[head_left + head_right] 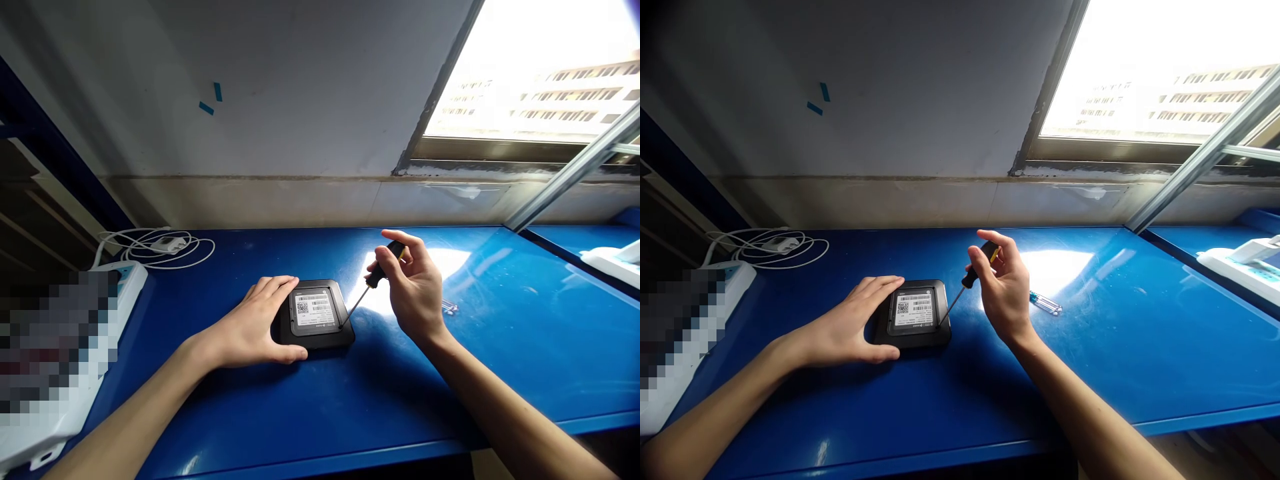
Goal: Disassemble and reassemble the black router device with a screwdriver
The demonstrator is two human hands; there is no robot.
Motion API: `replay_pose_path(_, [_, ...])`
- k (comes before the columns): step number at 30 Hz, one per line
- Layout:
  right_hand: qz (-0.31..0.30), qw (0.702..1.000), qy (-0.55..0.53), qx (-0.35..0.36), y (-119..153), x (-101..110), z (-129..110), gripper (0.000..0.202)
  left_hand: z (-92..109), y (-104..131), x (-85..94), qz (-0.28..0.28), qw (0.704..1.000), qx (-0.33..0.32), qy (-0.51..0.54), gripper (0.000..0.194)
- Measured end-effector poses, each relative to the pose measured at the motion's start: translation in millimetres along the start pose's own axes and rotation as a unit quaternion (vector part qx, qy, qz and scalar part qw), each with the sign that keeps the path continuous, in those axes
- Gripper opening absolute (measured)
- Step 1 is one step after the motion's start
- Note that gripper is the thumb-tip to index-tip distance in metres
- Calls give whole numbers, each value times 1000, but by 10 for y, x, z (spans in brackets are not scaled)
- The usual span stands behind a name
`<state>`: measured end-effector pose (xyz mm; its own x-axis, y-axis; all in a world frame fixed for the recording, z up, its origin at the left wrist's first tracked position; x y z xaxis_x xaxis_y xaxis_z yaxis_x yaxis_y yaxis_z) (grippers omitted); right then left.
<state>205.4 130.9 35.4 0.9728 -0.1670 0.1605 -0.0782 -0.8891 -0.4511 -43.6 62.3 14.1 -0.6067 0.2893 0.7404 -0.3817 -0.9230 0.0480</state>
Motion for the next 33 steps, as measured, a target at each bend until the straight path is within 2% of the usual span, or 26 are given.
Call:
replay_pose_path(3, [9,1000,-10,14,12,6,-9,28,9,-3,5,-2,1000,2,1,110])
replay_pose_path(7, [-13,998,-62,-1,13,-15,0,34,9,1,6,-4,1000,2,-1,110])
replay_pose_path(10, [-18,999,-37,-3,-9,-12,-1,37,6,6,5,-4,1000,2,-2,109])
replay_pose_path(14, [3,1000,28,14,-22,17,-24,28,12,18,9,-3,1000,0,-2,110])
replay_pose_path(17, [-4,1000,12,22,-16,30,-31,25,18,24,9,-2,1000,-1,-4,110])
replay_pose_path(21, [-56,997,-43,13,-26,33,-11,39,25,15,9,4,1000,-4,-5,107])
replay_pose_path(25, [-93,995,-28,13,-29,26,-26,54,41,10,13,5,1000,-11,-7,104])
replay_pose_path(30, [-35,997,-58,25,-12,33,-75,44,64,21,-1,4,1000,-15,-8,102])
replay_pose_path(33, [-65,994,-92,13,20,-25,-72,40,85,19,-28,0,1000,-19,-8,102])
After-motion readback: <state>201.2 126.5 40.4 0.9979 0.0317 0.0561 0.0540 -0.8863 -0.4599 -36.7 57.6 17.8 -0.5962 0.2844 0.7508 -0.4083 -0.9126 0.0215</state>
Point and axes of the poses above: each hand's wrist, its own y-axis away from the middle knuckle, its own x-axis out of the back of the hand, z = x × y, the point moved 3 cm from there along -y, towards the middle knuckle, and after that the axes turned 10 degrees about y, right-handed, at the moved point
